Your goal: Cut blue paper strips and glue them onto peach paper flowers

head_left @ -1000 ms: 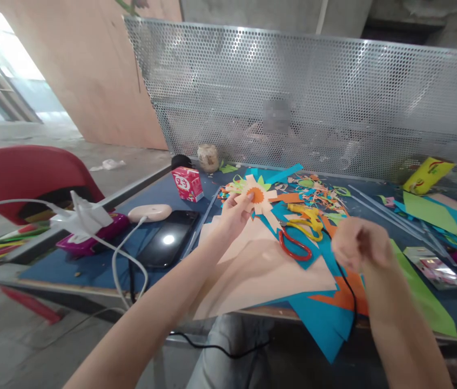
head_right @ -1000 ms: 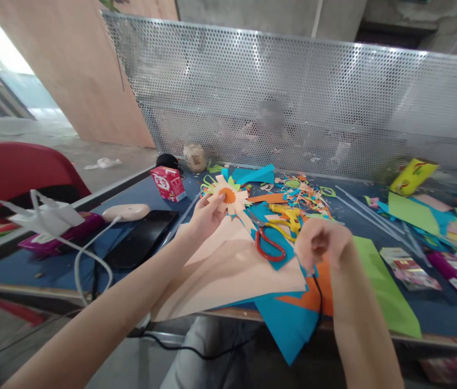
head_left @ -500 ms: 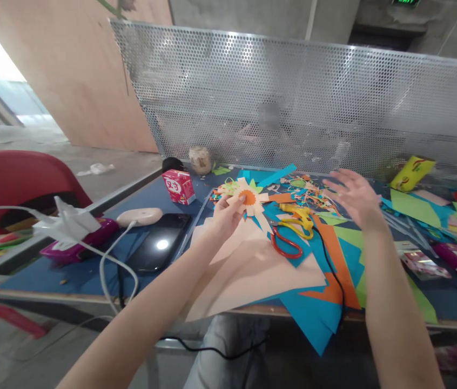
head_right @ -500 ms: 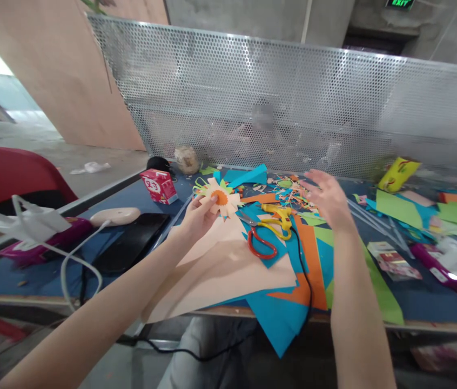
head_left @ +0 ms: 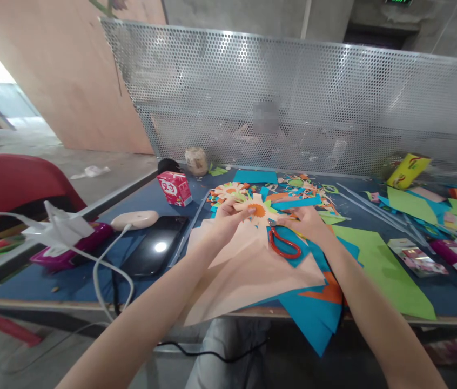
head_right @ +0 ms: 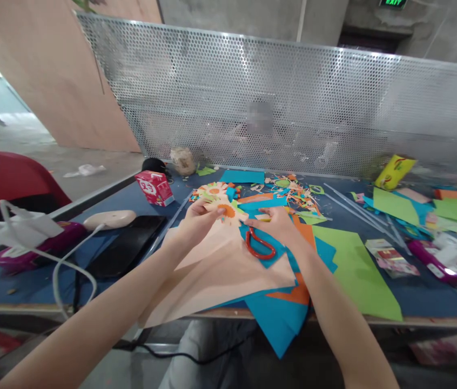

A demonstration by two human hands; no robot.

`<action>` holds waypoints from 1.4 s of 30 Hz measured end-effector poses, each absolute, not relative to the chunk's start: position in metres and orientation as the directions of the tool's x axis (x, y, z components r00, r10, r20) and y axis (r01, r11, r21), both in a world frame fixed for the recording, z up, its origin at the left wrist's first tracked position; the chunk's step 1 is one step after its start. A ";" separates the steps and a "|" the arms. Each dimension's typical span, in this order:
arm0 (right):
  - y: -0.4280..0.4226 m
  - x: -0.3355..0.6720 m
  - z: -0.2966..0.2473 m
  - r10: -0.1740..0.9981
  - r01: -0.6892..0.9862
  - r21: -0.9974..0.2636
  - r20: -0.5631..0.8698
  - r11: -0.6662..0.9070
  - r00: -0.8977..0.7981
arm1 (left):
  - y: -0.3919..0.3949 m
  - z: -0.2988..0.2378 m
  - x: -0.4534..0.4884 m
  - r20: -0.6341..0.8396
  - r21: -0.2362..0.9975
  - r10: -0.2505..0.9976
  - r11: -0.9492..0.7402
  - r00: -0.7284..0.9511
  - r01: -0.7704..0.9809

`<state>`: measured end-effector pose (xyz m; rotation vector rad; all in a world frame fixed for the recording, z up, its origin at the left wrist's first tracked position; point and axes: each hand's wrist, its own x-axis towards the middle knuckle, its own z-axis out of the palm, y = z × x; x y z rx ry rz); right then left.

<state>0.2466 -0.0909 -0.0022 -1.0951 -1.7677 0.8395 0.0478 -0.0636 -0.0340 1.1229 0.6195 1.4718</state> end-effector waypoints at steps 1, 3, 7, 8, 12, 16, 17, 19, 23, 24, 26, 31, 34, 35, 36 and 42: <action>-0.093 0.243 -0.002 0.894 0.346 -0.827 0.383 0.444 -0.233 | -0.064 -0.035 0.047 0.323 0.870 0.943 -0.263 0.079 -0.416; -0.098 0.237 0.000 0.819 0.363 -0.734 0.522 0.574 -0.239 | -0.064 -0.034 0.046 0.401 0.860 0.912 -0.344 0.083 -0.376; -0.105 0.234 0.004 0.608 0.420 -0.482 0.756 0.768 -0.243 | -0.067 -0.030 0.041 0.619 0.763 0.778 -0.564 0.105 -0.316; -0.106 0.235 0.005 0.561 0.436 -0.426 0.790 0.793 -0.249 | -0.068 -0.028 0.040 0.656 0.740 0.746 -0.605 0.115 -0.295; -0.107 0.240 0.004 0.507 0.502 -0.322 0.812 0.803 -0.289 | -0.069 -0.028 0.036 0.718 0.695 0.676 -0.682 0.164 -0.228; -0.108 0.243 0.004 0.499 0.529 -0.274 0.794 0.803 -0.346 | -0.069 -0.029 0.035 0.726 0.688 0.656 -0.698 0.209 -0.199; -0.108 0.243 0.004 0.490 0.530 -0.263 0.799 0.806 -0.349 | -0.069 -0.029 0.035 0.734 0.679 0.645 -0.706 0.214 -0.202; -0.108 0.243 0.004 0.480 0.528 -0.257 0.808 0.809 -0.342 | -0.069 -0.030 0.035 0.752 0.658 0.620 -0.721 0.221 -0.216; -0.110 0.242 0.005 0.459 0.554 -0.219 0.821 0.803 -0.341 | -0.068 -0.030 0.035 0.756 0.654 0.617 -0.717 0.217 -0.240; -0.110 0.242 0.006 0.438 0.563 -0.192 0.831 0.804 -0.342 | -0.068 -0.030 0.035 0.749 0.662 0.628 -0.708 0.211 -0.245; -0.110 0.242 0.006 0.378 0.569 -0.134 0.863 0.811 -0.335 | -0.067 -0.030 0.036 0.734 0.678 0.650 -0.688 0.195 -0.258; -0.109 0.244 0.001 0.298 0.613 -0.032 0.893 0.790 -0.337 | -0.070 -0.030 0.037 0.673 0.735 0.715 -0.619 0.188 -0.275; -0.110 0.246 -0.004 0.278 0.649 0.014 0.896 0.761 -0.345 | -0.072 -0.030 0.039 0.643 0.758 0.741 -0.579 0.192 -0.301; -0.110 0.247 -0.005 0.274 0.664 0.032 0.895 0.747 -0.351 | -0.072 -0.030 0.039 0.634 0.764 0.748 -0.567 0.197 -0.307; -0.110 0.247 -0.006 0.268 0.676 0.051 0.894 0.735 -0.360 | -0.072 -0.030 0.039 0.628 0.769 0.751 -0.558 0.204 -0.313; -0.111 0.245 -0.006 0.182 0.644 0.125 0.903 0.755 -0.390 | -0.071 -0.031 0.040 0.625 0.770 0.746 -0.542 0.230 -0.336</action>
